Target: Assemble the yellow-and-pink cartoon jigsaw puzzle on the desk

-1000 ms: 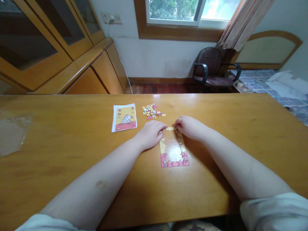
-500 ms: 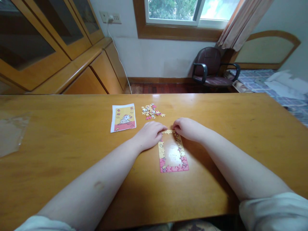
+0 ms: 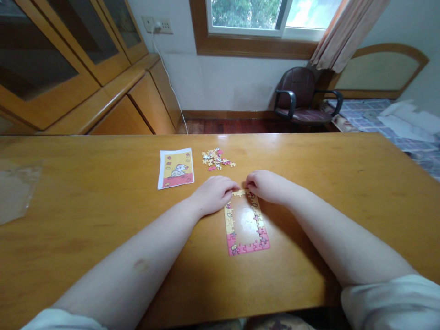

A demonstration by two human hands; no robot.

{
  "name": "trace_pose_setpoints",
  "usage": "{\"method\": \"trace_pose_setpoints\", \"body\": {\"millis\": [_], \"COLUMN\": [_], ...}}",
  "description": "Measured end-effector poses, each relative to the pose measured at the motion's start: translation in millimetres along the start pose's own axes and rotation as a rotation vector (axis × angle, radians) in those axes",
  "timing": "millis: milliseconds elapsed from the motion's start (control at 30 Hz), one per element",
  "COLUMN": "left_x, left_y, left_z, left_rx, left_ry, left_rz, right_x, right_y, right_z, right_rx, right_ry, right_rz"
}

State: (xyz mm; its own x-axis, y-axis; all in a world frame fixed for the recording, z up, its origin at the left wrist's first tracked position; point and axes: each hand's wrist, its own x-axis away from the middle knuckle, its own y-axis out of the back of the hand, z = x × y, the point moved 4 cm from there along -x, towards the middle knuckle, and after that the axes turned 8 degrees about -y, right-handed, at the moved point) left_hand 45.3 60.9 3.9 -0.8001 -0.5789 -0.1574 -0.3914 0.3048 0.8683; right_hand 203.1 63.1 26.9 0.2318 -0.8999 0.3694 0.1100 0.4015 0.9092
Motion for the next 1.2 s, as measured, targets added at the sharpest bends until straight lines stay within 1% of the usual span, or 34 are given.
{"method": "trace_pose_setpoints", "body": {"millis": [600,767,800,867,933,967,1100,1200], "left_x": [0.6,0.6,0.8,1.5,3.2,4.2,7.8,10.4], "left_y": [-0.8,0.0,1.4,5.8,11.0,13.1,16.1,22.1], "left_z": [-0.2,0.7,1.9,6.6,12.9,15.8,21.3,17.3], "left_rx": [-0.018,-0.015,-0.020,-0.043,-0.079,-0.099,-0.216,-0.362], "left_ry": [-0.027,-0.011,0.012,0.095,0.202,0.250,0.376,0.451], "left_rz": [0.001,-0.012,-0.025,-0.075,-0.153,-0.194,-0.303,-0.353], "right_x": [5.0,-2.4,-6.2,-15.1,-24.4,-28.6,-40.2,-43.2], "right_y": [-2.0,-2.1,-2.5,-2.5,-3.4,-4.8,-10.4,-13.1], "right_z": [4.4,-0.1,-3.5,-12.6,-23.9,-28.7,-42.9,-45.7], "right_rx": [0.041,-0.013,-0.036,-0.098,-0.142,-0.163,-0.236,-0.251], "right_ry": [0.002,0.020,0.017,0.015,-0.005,-0.001,-0.023,-0.022], "right_rz": [-0.019,-0.043,-0.068,-0.169,-0.278,-0.312,-0.392,-0.417]}}
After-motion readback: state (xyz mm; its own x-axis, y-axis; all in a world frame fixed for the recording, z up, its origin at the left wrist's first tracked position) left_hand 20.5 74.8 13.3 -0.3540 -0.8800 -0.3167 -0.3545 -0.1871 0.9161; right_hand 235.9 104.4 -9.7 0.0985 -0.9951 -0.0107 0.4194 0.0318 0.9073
